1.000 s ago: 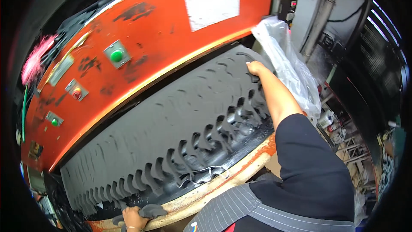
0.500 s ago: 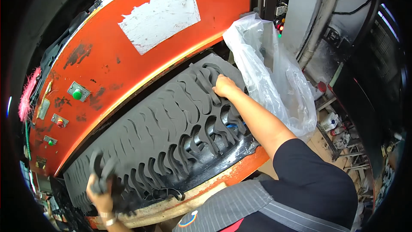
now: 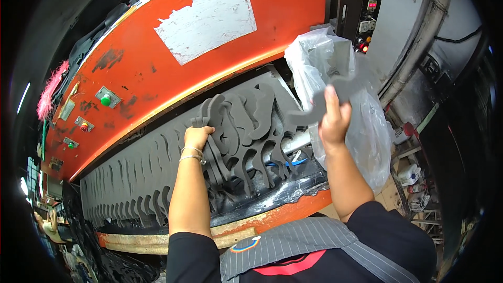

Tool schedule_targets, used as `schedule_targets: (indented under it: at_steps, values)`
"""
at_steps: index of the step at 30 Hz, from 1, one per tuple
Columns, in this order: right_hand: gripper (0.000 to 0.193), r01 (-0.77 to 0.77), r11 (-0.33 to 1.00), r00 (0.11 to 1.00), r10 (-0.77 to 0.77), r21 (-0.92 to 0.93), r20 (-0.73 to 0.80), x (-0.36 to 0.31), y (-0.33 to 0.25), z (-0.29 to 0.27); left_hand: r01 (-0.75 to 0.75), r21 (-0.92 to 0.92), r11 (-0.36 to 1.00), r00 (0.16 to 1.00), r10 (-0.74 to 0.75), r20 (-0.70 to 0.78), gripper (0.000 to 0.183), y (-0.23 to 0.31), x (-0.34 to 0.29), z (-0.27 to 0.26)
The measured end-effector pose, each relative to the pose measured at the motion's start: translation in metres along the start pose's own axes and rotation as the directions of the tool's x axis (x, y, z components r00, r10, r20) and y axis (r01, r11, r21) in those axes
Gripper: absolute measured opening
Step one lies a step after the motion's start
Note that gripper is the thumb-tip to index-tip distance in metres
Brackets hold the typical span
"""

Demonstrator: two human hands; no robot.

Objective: Operating a hydraulic die cutting machine to cut shoe sole components from a sheet of material.

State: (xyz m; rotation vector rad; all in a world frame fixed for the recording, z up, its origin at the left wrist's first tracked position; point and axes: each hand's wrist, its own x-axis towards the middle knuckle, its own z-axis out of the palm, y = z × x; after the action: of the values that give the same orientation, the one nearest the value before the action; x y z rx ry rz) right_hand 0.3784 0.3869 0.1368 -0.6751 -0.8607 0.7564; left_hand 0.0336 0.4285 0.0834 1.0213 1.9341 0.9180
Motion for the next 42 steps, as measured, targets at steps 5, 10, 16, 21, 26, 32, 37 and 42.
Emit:
schedule_targets:
  at_steps: [5, 10, 16, 21, 26, 32, 37, 42]
  values:
    - [0.054, -0.425, 0.651, 0.749, 0.643, -0.629, 0.160, 0.021, 0.072, 0.042, -0.139, 0.416, 0.899, 0.976, 0.196, -0.097, 0.053, 0.011, -0.007, 0.020]
    - [0.070, -0.109, 0.583, 0.881, 0.431, -0.805, 0.193, 0.003, 0.101, 0.060, -0.190, 0.460, 0.867, 0.980, 0.195, 0.037, 0.057, 0.025, -0.012, 0.017]
    - [0.056, -0.236, 0.803, 0.852, 0.442, -0.547, 0.282, 0.015, 0.083, 0.103, -0.212, 0.575, 0.790, 0.973, 0.118, 0.197, 0.049, 0.044, -0.012, 0.006]
    - [0.086, -0.048, 0.257, 0.702, 0.696, -0.965, 0.151, 0.004, 0.144, 0.114, -0.199, 0.663, 0.721, 0.957, -0.001, 0.289, 0.055, 0.063, 0.004, 0.007]
    - [0.095, -0.112, 0.202, 0.582, 0.807, -0.973, 0.101, 0.008, 0.150, 0.121, -0.261, 0.674, 0.691, 0.872, -0.131, 0.472, 0.065, 0.049, 0.049, 0.003]
    - [0.107, -0.467, 0.338, 0.465, 0.880, -0.817, 0.098, 0.019, 0.156, 0.112, -0.234, 0.613, 0.755, 0.788, -0.222, 0.574, 0.075, 0.051, 0.070, 0.007]
    - [0.107, -0.465, 0.707, 0.745, 0.638, -0.532, 0.196, -0.015, 0.136, 0.086, -0.199, 0.603, 0.772, 0.758, -0.269, 0.594, 0.087, 0.029, 0.083, 0.013]
    - [0.053, -0.431, 0.886, 0.877, 0.366, 0.172, 0.312, -0.040, 0.041, 0.078, -0.229, 0.500, 0.835, 0.783, -0.147, 0.604, 0.077, 0.011, 0.080, 0.001]
